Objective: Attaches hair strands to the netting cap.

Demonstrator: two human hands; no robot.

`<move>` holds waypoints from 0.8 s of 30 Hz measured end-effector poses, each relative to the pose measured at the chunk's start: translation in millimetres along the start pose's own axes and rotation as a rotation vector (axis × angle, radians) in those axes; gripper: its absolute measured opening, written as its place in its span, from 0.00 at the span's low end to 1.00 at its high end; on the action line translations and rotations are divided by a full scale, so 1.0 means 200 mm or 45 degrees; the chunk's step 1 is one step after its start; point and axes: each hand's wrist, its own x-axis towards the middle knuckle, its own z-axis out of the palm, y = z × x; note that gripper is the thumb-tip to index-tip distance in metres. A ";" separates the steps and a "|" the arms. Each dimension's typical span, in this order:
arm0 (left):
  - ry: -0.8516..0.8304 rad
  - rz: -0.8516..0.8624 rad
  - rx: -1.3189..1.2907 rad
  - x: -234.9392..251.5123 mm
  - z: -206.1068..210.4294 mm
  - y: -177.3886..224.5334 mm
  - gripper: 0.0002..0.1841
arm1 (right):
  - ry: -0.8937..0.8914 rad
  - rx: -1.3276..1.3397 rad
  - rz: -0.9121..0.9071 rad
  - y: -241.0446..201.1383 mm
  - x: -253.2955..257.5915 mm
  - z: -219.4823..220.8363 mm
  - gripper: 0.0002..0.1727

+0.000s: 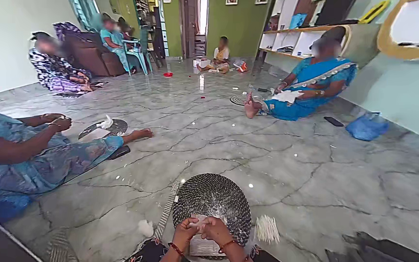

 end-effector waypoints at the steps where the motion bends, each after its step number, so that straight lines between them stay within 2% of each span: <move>1: 0.004 -0.005 -0.009 0.00 0.00 0.00 0.11 | -0.019 0.038 0.023 0.00 0.00 0.00 0.12; 8: 0.065 -0.019 -0.017 0.02 0.01 -0.01 0.10 | -0.038 -0.046 -0.062 0.01 0.00 -0.01 0.15; 14: 0.064 -0.023 0.009 0.02 0.01 -0.03 0.10 | -0.042 -0.069 -0.035 0.02 0.02 -0.01 0.14; 20: 0.022 0.017 0.093 0.03 0.01 -0.03 0.11 | -0.047 -0.443 -0.099 -0.01 -0.01 -0.01 0.20; 24: 0.006 0.004 0.170 0.04 0.01 -0.05 0.12 | -0.035 -0.437 -0.104 0.04 0.01 0.00 0.20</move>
